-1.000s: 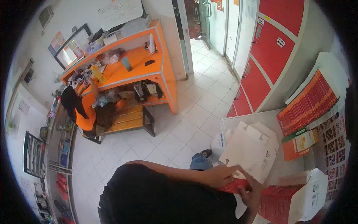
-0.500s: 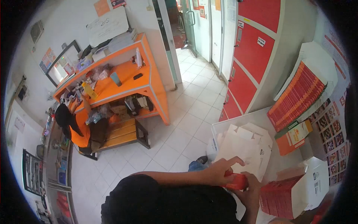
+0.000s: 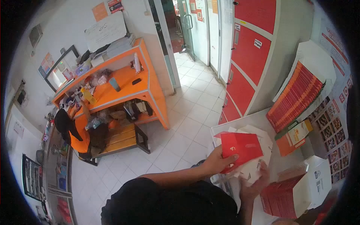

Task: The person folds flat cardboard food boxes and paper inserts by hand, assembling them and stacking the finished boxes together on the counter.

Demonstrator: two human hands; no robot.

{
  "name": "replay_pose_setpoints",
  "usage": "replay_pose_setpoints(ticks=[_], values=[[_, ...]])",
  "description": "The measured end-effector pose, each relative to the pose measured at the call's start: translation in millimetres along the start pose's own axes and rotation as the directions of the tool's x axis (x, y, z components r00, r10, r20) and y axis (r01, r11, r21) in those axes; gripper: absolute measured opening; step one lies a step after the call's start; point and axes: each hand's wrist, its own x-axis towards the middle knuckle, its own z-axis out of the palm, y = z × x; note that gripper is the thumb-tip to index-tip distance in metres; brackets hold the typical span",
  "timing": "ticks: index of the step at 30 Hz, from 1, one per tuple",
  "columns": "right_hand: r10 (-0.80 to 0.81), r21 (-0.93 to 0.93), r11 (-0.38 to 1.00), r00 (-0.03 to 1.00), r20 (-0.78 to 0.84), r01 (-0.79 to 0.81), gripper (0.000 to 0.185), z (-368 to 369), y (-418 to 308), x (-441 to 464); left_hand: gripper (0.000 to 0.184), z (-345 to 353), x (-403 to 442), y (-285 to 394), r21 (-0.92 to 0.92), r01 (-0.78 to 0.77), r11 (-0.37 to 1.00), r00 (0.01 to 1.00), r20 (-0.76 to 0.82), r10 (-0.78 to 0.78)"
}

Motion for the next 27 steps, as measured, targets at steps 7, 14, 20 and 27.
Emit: replay_pose_setpoints(ticks=[7,14,20,27], values=[[-0.241,0.265,0.938,0.97,0.037,0.223,0.03,17,-2,10,0.035,15,-10,40,-0.586,0.297,0.754,0.944,0.065,-0.322],[-0.105,0.418,0.901,0.994,-0.041,0.113,0.027,15,-16,28,0.02,26,-6,-12,-0.08,-0.086,0.993,0.99,-0.118,0.077],[-0.284,0.053,0.959,0.923,0.259,0.28,0.033,5,-29,38,0.018,19,-8,3,-0.336,-0.115,0.935,0.992,-0.089,0.091],[-0.309,0.014,0.95,0.935,0.175,0.311,0.023,10,-5,20,0.02,16,-8,8,-0.159,-0.018,0.987,1.0,-0.001,0.018]])
